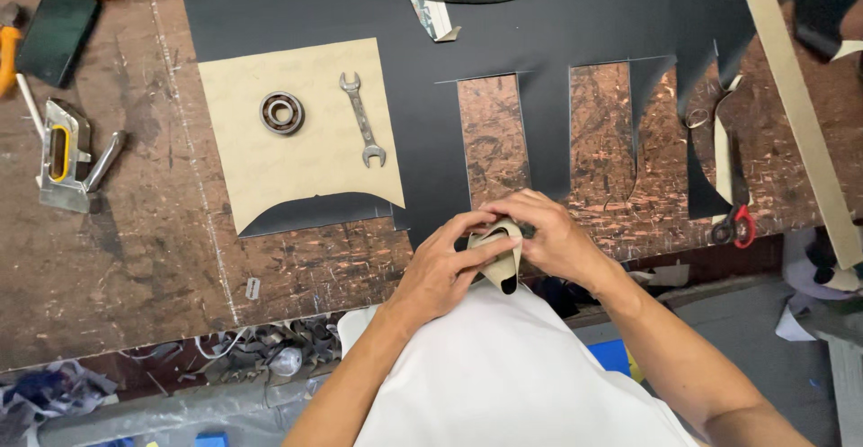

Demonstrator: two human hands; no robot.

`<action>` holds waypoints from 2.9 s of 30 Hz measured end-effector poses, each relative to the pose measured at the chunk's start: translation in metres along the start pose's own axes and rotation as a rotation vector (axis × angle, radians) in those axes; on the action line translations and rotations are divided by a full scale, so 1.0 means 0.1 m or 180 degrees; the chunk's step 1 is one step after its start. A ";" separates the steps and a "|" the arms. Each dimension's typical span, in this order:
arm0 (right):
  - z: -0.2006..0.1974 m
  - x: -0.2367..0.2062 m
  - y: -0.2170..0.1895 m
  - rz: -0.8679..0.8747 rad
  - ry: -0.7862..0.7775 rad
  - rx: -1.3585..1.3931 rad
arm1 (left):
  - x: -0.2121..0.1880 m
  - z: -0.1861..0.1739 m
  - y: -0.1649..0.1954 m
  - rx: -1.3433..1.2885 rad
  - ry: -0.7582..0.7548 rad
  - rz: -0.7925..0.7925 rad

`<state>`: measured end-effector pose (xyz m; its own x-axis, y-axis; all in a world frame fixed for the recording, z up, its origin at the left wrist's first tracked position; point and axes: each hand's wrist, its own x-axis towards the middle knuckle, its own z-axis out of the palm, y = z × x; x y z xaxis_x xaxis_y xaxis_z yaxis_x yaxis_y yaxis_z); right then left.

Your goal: The person cuts pattern pieces from a black fabric or leather sheet on a workbench using scissors, following drawn outlines on the material. They reposition and turn the sheet between cuts, set finished cut pieces aside, and briefly handle a small metal part and a marker before resuming cutting.

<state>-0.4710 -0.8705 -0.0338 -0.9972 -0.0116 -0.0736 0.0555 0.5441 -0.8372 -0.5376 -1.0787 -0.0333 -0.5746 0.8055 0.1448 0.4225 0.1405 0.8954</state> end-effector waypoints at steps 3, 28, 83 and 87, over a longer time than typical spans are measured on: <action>0.03 -0.05 0.07 0.0119 -0.0030 0.0220 | 0.00 -0.01 0.01 0.0152 -0.0025 0.0237; 0.12 -0.22 0.15 -0.0005 0.0094 0.0296 | 0.14 0.05 0.01 0.0369 -0.0428 0.0574; -0.51 0.66 1.58 0.2653 0.1635 0.0844 | 0.73 0.24 -1.89 -0.0218 0.1887 -0.2109; -0.41 0.54 1.71 0.2316 0.1841 0.0940 | 0.42 0.37 -1.90 -0.0022 0.1698 -0.2268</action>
<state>-0.5172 -0.7440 -0.1587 -0.5804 0.7006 -0.4150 0.5992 0.0222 -0.8003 -0.6160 -1.0506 -0.2124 -0.9500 0.1527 -0.2724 -0.1632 0.5010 0.8499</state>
